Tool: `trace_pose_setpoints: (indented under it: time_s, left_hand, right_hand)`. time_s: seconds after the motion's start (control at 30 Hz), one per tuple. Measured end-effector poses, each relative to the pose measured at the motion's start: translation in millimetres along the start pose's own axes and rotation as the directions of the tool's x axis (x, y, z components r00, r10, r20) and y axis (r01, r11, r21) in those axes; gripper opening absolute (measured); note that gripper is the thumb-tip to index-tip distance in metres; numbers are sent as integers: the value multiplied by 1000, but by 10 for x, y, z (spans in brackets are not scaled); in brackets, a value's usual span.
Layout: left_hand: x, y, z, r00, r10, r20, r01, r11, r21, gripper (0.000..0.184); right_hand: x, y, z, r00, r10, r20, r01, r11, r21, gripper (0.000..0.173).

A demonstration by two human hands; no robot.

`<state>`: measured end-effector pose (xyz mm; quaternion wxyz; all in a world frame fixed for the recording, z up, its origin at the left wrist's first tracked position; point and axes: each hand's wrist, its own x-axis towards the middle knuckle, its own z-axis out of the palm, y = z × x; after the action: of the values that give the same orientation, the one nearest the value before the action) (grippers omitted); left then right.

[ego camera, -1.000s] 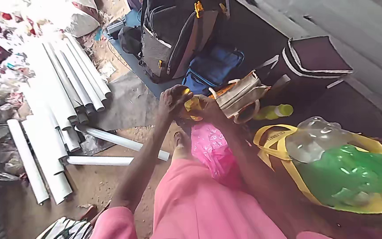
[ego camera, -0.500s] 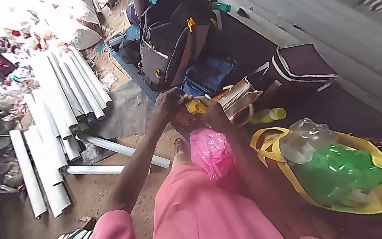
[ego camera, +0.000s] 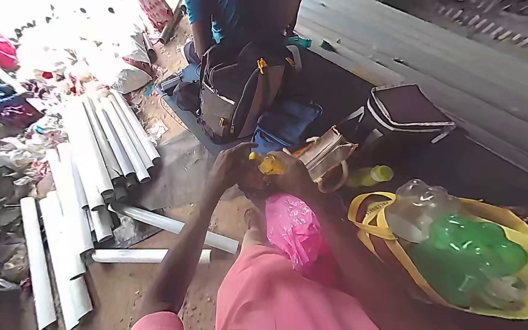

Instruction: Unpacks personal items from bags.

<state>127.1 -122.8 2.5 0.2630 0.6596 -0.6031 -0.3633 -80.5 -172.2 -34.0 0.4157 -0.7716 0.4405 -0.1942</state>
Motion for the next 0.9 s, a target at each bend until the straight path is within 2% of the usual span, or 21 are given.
trace_pose_setpoints:
  time_s: [0.07,0.17,0.27,0.37,0.43,0.57,0.63,0.7,0.73,0.77,0.83,0.9]
  left_hand:
    - [-10,14,-17,999,23,42,-23,1000,-9,33]
    - [-33,189,-35,988,-146,46,137,978,159,24]
    - [-61,303,-58,967,-243,-74,253,945,205,35]
    - [-82,229,-108,953,-190,-237,222,968,116,38]
    - [-97,115,-139,949,-179,-259,192,981,25,35]
    - [-204,-11,-76,958,-138,-251,112,987,-113,36]
    - [-299,6,-7,958,-125,-260,84,983,-163,33]
    - [-434,184,-24,961,-193,-198,163,974,-155,33]
    - [-490,242,-12,966,-186,-179,158,974,-161,33]
    - [-488,98,81,977,-112,-183,84,984,-157,33]
    - [-247,-677,472,971,63,-230,-78,995,-58,38]
    - [-69,-1022,706,985,-85,-152,70,992,-101,39]
  right_hand:
    - [-1,3,0,1000,7,11,-7,1000,-2,58]
    - [-15,-40,32,999,36,31,-34,998,-56,60]
    - [-41,-83,72,999,54,5,-53,994,-94,59]
    - [-87,-100,93,987,-91,-131,91,996,-7,55]
    - [-115,-224,23,954,-200,-222,213,976,40,52]
    - [-150,-775,-381,826,-439,-354,483,875,42,50]
    - [-193,-1144,-673,723,-579,-377,624,781,-3,43]
    - [-267,-1486,-938,608,-700,-374,744,667,-39,35]
    - [-311,-1638,-1064,550,-750,-369,791,609,-58,32]
    - [-363,-1778,-1171,487,-788,-376,833,549,-71,31]
    - [-458,-2010,-1366,388,-846,-366,896,440,-68,30]
    - [-505,-2034,-1563,277,-891,-359,944,321,-68,37]
